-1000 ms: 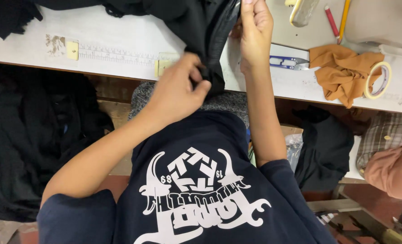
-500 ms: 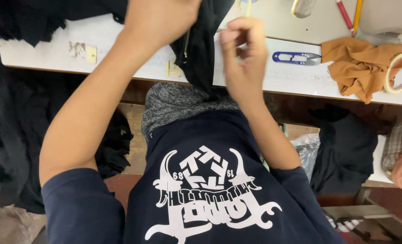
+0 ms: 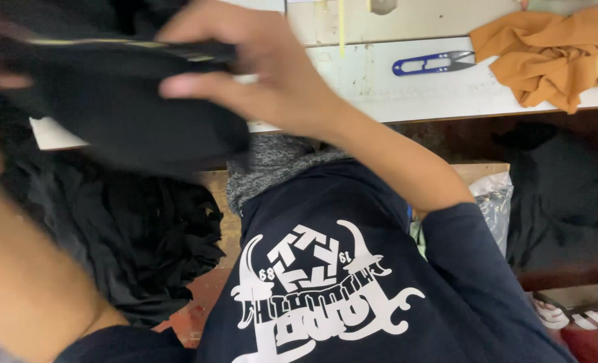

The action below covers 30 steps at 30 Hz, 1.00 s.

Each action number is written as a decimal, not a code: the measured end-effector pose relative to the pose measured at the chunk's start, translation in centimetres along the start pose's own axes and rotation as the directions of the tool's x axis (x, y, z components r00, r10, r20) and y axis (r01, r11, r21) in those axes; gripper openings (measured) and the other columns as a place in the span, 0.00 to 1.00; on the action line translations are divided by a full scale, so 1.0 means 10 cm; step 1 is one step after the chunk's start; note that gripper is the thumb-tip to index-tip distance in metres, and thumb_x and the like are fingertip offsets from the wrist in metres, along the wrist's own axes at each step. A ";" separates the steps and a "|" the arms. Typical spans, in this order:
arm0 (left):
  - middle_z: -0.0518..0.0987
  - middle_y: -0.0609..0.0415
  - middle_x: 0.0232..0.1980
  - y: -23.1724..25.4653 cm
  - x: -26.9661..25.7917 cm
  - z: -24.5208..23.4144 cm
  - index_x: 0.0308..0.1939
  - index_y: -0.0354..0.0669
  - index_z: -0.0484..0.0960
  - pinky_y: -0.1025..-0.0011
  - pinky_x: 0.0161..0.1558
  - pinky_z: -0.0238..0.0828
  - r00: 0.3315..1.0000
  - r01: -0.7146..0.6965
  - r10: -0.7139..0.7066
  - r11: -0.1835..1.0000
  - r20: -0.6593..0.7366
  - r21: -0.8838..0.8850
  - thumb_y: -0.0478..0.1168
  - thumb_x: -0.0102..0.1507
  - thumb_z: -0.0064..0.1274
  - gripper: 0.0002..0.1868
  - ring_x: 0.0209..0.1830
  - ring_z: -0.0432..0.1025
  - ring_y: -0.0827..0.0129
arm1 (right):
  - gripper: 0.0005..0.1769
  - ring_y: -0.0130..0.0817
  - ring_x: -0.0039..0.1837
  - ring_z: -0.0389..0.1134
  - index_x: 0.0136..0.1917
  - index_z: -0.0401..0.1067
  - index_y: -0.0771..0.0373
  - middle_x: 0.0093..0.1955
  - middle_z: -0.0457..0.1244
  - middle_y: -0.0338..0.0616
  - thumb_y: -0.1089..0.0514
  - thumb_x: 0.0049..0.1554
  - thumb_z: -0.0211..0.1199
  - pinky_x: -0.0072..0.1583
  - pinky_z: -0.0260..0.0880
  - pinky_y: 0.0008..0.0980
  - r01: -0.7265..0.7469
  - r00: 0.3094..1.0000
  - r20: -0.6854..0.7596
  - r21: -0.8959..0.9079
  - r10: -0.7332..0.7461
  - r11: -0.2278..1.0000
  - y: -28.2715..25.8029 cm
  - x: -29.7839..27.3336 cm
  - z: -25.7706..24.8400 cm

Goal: Trimming excess threads and fabric from black garments using small snips

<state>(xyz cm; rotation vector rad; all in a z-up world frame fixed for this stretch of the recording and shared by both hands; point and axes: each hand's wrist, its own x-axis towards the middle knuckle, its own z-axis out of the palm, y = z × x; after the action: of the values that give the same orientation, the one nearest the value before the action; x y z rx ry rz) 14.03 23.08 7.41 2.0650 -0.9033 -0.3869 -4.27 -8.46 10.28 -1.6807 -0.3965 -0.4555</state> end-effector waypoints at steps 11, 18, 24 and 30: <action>0.76 0.46 0.46 0.90 0.70 1.60 0.57 0.36 0.85 0.69 0.36 0.68 0.904 -0.421 0.417 0.907 0.092 0.028 0.27 0.72 0.61 0.10 0.46 0.74 0.60 | 0.04 0.40 0.54 0.71 0.52 0.76 0.68 0.51 0.70 0.47 0.64 0.65 0.68 0.57 0.68 0.36 -0.300 0.933 -0.327 -0.483 0.149 0.823 0.71 -1.17 -0.72; 0.72 0.54 0.42 1.03 0.68 1.76 0.42 0.43 0.80 0.60 0.47 0.57 0.735 -0.594 0.678 0.652 -0.011 0.471 0.34 0.74 0.55 0.05 0.42 0.67 0.57 | 0.06 0.48 0.59 0.71 0.54 0.76 0.69 0.55 0.69 0.55 0.67 0.64 0.69 0.63 0.72 0.41 -0.118 0.936 -0.344 -0.503 -0.073 0.856 0.72 -1.21 -0.67; 0.80 0.59 0.45 0.94 0.74 1.83 0.46 0.49 0.84 0.62 0.64 0.57 0.605 -0.640 0.793 0.432 0.070 0.635 0.39 0.78 0.56 0.06 0.44 0.74 0.64 | 0.08 0.45 0.50 0.73 0.44 0.79 0.68 0.47 0.71 0.54 0.77 0.58 0.72 0.53 0.73 0.38 0.004 0.895 -0.350 -0.614 -0.276 0.789 0.76 -1.27 -0.69; 0.82 0.62 0.40 0.97 0.94 1.83 0.39 0.53 0.82 0.65 0.68 0.56 0.313 -0.606 0.946 0.134 0.081 0.784 0.34 0.72 0.53 0.09 0.41 0.79 0.73 | 0.13 0.43 0.51 0.71 0.53 0.75 0.62 0.50 0.70 0.43 0.54 0.59 0.73 0.55 0.68 0.40 -0.042 0.926 -0.267 -0.777 -0.268 0.628 0.78 -1.12 -0.68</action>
<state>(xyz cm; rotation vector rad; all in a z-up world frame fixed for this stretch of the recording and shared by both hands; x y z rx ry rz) 5.99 2.03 4.40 1.6810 -1.9107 1.2453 -10.52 -16.46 -1.14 -2.3512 -0.0023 -1.1450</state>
